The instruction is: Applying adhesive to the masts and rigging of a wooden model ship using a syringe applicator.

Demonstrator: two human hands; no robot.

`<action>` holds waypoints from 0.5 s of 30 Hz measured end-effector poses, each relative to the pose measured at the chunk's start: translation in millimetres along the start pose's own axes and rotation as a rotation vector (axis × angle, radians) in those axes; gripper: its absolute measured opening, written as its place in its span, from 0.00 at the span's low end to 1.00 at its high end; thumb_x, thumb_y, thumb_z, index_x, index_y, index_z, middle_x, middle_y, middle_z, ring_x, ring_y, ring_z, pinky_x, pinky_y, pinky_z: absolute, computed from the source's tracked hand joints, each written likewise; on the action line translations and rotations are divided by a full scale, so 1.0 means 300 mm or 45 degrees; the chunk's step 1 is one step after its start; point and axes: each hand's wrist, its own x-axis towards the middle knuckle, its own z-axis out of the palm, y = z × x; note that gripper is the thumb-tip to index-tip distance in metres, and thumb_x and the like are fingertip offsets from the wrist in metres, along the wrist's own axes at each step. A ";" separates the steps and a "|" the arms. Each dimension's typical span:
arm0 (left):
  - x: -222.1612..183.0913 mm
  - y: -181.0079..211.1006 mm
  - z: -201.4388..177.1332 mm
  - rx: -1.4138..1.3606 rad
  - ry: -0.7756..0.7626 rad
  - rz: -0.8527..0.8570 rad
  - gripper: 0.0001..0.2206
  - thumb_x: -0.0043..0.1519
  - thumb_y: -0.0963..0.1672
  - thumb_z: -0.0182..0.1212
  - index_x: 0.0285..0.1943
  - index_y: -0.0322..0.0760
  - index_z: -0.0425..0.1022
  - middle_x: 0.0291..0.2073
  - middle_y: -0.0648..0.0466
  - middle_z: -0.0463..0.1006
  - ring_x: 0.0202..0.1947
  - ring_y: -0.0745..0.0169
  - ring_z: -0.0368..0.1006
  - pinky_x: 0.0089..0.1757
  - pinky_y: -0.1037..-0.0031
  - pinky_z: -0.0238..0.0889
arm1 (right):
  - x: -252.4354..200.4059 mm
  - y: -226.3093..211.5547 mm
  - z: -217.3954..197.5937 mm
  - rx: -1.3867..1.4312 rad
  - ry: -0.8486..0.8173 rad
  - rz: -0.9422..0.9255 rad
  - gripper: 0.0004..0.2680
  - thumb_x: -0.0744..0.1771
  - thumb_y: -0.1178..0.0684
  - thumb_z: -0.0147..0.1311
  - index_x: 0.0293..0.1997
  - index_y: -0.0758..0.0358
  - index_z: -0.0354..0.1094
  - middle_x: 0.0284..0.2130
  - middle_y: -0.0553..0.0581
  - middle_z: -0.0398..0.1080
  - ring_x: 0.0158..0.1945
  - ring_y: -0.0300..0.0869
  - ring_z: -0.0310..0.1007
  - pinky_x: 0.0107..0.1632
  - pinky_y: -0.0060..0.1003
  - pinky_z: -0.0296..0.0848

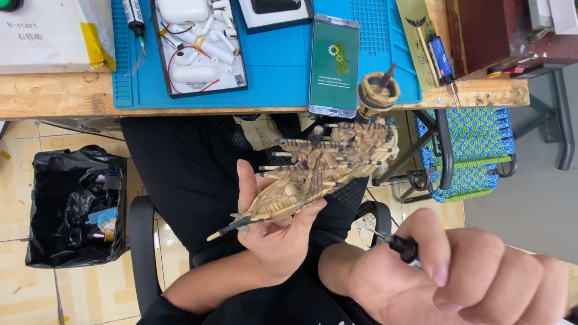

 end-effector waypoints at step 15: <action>-0.029 -0.042 -0.010 0.147 0.086 0.072 0.52 0.54 0.43 0.86 0.86 0.31 0.53 0.42 0.49 0.77 0.43 0.63 0.75 0.49 0.71 0.75 | -0.044 0.156 -0.028 0.715 0.030 -0.296 0.07 0.81 0.46 0.55 0.61 0.53 0.76 0.47 0.43 0.66 0.51 0.34 0.63 0.78 0.42 0.63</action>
